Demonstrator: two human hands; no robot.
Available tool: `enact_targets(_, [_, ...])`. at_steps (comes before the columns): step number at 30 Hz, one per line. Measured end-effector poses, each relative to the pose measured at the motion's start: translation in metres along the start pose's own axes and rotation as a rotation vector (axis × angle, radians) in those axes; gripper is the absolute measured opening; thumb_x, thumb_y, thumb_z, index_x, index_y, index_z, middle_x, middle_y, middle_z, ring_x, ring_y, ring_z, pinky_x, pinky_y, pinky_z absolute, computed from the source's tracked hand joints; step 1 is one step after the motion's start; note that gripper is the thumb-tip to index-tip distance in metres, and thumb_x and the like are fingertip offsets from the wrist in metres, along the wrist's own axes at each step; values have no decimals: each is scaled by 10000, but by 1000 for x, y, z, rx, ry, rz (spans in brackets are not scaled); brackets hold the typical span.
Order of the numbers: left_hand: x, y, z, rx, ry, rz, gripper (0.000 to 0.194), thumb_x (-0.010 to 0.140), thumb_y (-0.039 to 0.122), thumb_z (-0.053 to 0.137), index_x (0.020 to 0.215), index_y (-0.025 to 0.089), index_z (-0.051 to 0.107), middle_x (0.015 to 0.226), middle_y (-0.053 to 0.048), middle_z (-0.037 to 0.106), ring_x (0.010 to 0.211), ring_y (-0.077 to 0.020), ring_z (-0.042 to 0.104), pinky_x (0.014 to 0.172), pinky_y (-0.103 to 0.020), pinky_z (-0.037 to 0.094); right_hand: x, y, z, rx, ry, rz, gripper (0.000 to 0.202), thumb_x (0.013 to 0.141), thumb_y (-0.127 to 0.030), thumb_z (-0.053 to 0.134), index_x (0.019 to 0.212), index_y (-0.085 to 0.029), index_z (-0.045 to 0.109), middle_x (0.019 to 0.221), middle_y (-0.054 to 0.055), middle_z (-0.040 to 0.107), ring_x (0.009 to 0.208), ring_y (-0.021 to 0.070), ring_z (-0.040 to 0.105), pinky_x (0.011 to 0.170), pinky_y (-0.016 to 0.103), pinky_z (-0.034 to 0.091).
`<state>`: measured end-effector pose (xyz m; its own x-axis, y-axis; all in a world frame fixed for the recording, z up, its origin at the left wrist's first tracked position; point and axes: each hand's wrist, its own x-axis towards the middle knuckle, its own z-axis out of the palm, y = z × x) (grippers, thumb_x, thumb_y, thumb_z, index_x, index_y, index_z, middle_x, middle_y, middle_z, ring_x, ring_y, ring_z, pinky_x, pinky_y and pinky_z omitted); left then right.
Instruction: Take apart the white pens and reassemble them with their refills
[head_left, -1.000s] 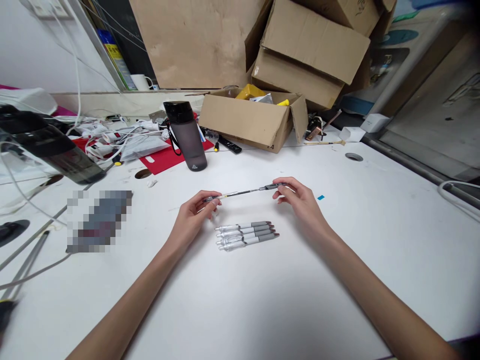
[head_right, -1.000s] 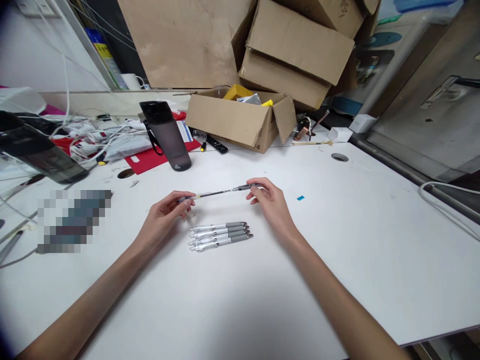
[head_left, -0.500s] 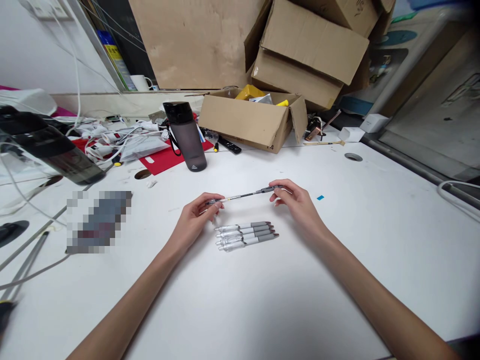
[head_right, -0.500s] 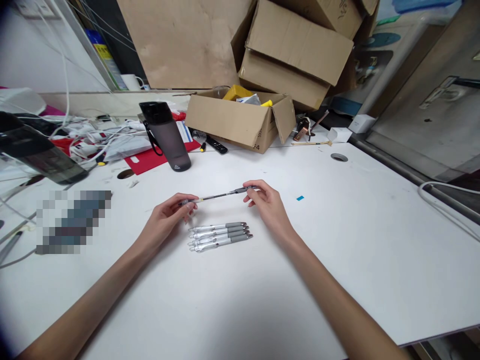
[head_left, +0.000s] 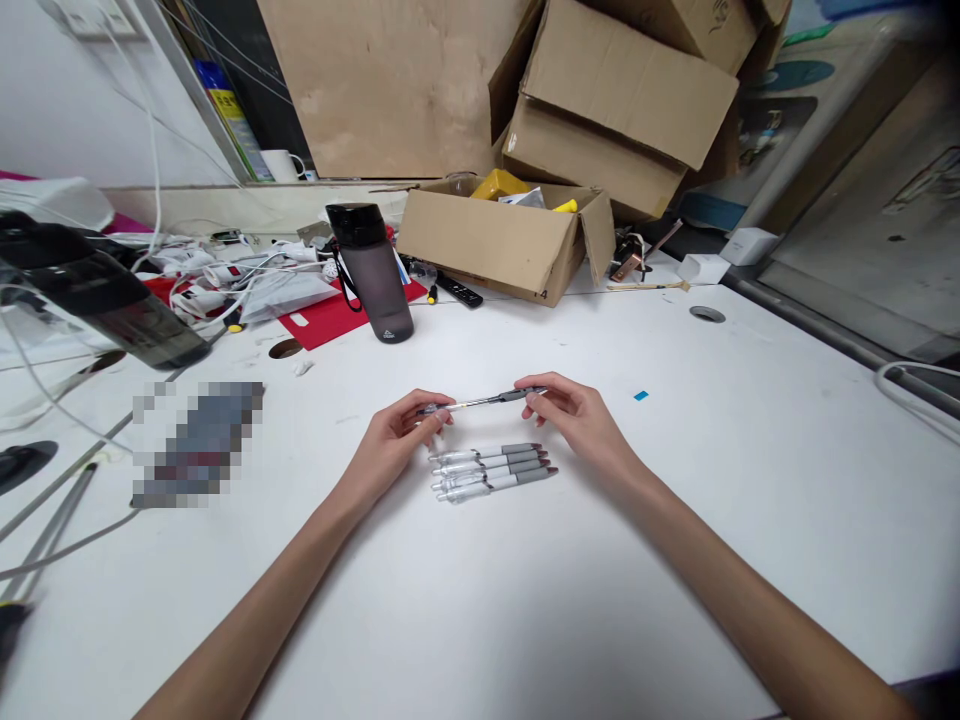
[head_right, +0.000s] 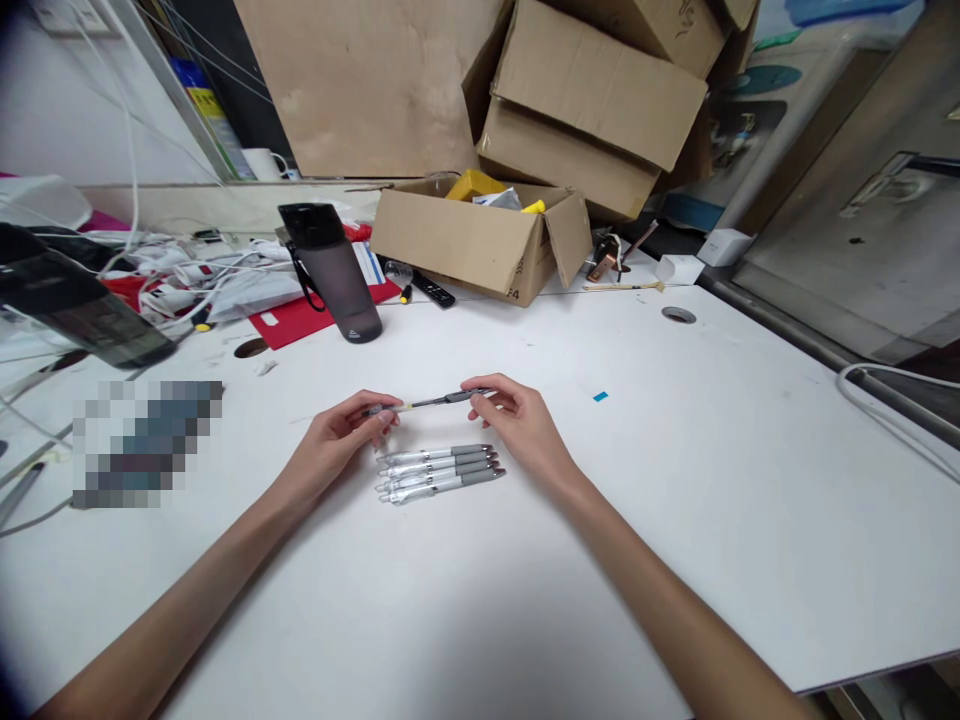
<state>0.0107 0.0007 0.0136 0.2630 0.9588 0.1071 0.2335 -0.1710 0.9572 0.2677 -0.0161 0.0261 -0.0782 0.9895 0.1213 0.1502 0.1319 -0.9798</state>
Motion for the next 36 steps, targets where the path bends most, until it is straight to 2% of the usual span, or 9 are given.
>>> enact_targets(11, [0,0,-1,8,-13,8,327,914,471,667,1100,210,728,888,-47,704,761,-179,614,715,-280,483,-4,-4,3,-30,-17,-16,239,896,-372,632,1075,-253,737,823,18,690,723,174,615,713,317,470])
enact_targets(16, [-3,3,2,-14,-90,8,286,914,441,680,1081,214,728,944,-61,719,866,-207,636,737,-285,465,-3,-5,1,-54,12,-13,206,896,-335,612,1042,-240,721,743,-1,626,706,174,601,709,314,462])
enact_targets(19, [-4,5,4,-20,-132,14,273,927,437,663,1068,213,727,922,-62,721,858,-212,637,744,-297,465,-3,-4,-1,-60,12,1,202,896,-347,598,1016,-237,717,715,-5,597,678,173,578,678,311,455])
enact_targets(24, [-4,8,4,32,-91,27,284,940,451,632,1041,206,736,884,-59,730,820,-209,639,714,-300,463,-3,-4,0,-42,-19,-11,219,906,-387,588,1004,-232,706,770,10,631,672,161,561,663,298,453])
enact_targets(26, [-4,8,4,32,-75,29,275,932,443,645,1041,211,743,892,-55,738,824,-209,648,717,-299,467,-4,-4,2,-28,-36,-16,245,924,-423,570,998,-229,701,694,-5,586,635,153,532,621,282,433])
enact_targets(29, [-3,7,5,22,-81,33,267,922,428,663,1053,212,750,926,-61,742,848,-212,659,734,-304,476,-6,-3,4,-26,-50,18,310,960,-483,518,1007,-228,688,542,-52,445,505,132,415,520,261,360])
enact_targets(32, [-4,7,5,15,-78,27,266,925,425,665,1066,215,747,936,-62,737,866,-213,658,749,-305,480,-6,-3,4,-23,-57,62,370,985,-519,459,1010,-224,682,484,-71,368,455,125,338,487,258,322])
enact_targets(34, [-4,8,5,8,-44,19,265,930,428,659,1069,218,744,935,-61,734,875,-213,656,758,-304,484,-6,-4,3,-14,-58,49,360,977,-509,472,1008,-220,683,535,-50,440,499,133,397,511,262,344])
enact_targets(36, [-4,9,4,0,-5,19,269,932,430,656,1067,215,744,943,-68,734,890,-220,658,765,-308,490,-6,-6,2,-22,-48,-2,284,942,-457,545,1016,-223,688,672,-14,550,611,145,486,577,268,387])
